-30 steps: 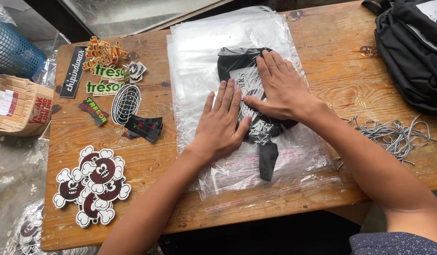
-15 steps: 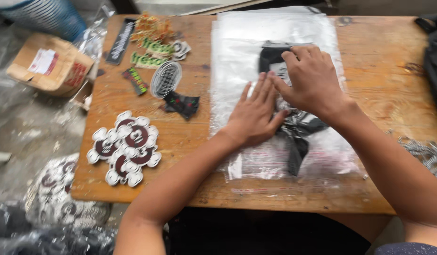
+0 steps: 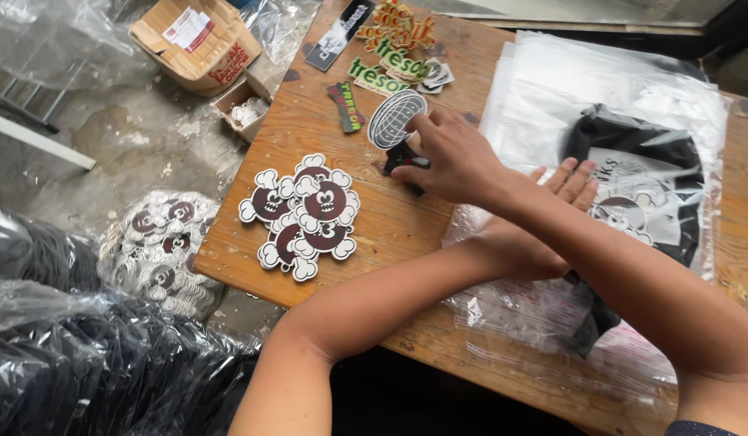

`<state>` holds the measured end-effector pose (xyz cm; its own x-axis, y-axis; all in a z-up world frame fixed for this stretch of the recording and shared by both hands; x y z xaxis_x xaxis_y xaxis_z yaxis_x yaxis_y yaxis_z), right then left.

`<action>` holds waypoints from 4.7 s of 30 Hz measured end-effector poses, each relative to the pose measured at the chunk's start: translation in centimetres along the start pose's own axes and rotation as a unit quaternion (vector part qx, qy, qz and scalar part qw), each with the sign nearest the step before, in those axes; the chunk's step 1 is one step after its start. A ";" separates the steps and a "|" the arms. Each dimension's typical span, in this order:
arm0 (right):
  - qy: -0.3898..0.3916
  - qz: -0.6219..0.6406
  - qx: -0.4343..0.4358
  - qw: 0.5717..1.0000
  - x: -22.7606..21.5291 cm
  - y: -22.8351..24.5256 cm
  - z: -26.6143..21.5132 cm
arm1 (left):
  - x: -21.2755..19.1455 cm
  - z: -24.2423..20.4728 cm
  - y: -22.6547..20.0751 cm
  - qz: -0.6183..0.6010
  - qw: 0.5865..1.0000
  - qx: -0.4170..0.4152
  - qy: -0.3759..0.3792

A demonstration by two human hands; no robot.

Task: The person attaches a skull-and-crossbones sticker to a small black bag using a metal chain, then places the bag into a clear plastic bag and seals it. This process is repeated for multiple bags.

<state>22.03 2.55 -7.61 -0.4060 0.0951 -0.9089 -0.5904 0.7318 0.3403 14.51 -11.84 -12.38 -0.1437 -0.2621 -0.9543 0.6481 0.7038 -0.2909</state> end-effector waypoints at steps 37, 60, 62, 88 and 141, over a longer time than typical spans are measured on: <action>-0.446 0.247 0.185 0.840 1.1 -2.8 -45.8 | -8.2 -8.4 -7.8 -0.028 0.951 0.282 0.127; -0.284 0.210 0.187 0.917 4.0 -0.2 -43.4 | -5.7 -8.6 -9.5 0.112 0.953 0.253 0.123; -0.280 0.214 0.191 0.916 4.0 0.1 -43.4 | -6.0 -8.5 -9.5 0.103 0.953 0.258 0.122; -0.146 0.075 0.375 0.912 7.3 -7.7 -28.5 | -12.9 -9.7 -8.8 -0.054 0.927 0.259 -0.266; -0.245 -0.167 0.142 0.944 5.0 -2.5 -29.3 | -13.1 -9.8 -10.4 0.008 0.946 0.287 -0.154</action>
<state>1.05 -18.65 -5.90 0.1827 0.0763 -0.9802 -0.3903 0.9207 -0.0011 2.31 -9.31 2.48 0.0379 -0.4962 -0.8674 0.9599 0.2594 -0.1064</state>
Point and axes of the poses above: each hand's wrist, its own z-axis towards the middle knuckle, its own x-axis out of the palm, y = z × x, the point moved 8 cm from there along z, towards the middle knuckle, and after that the axes turned 14 degrees about y, right-handed, at the moved point
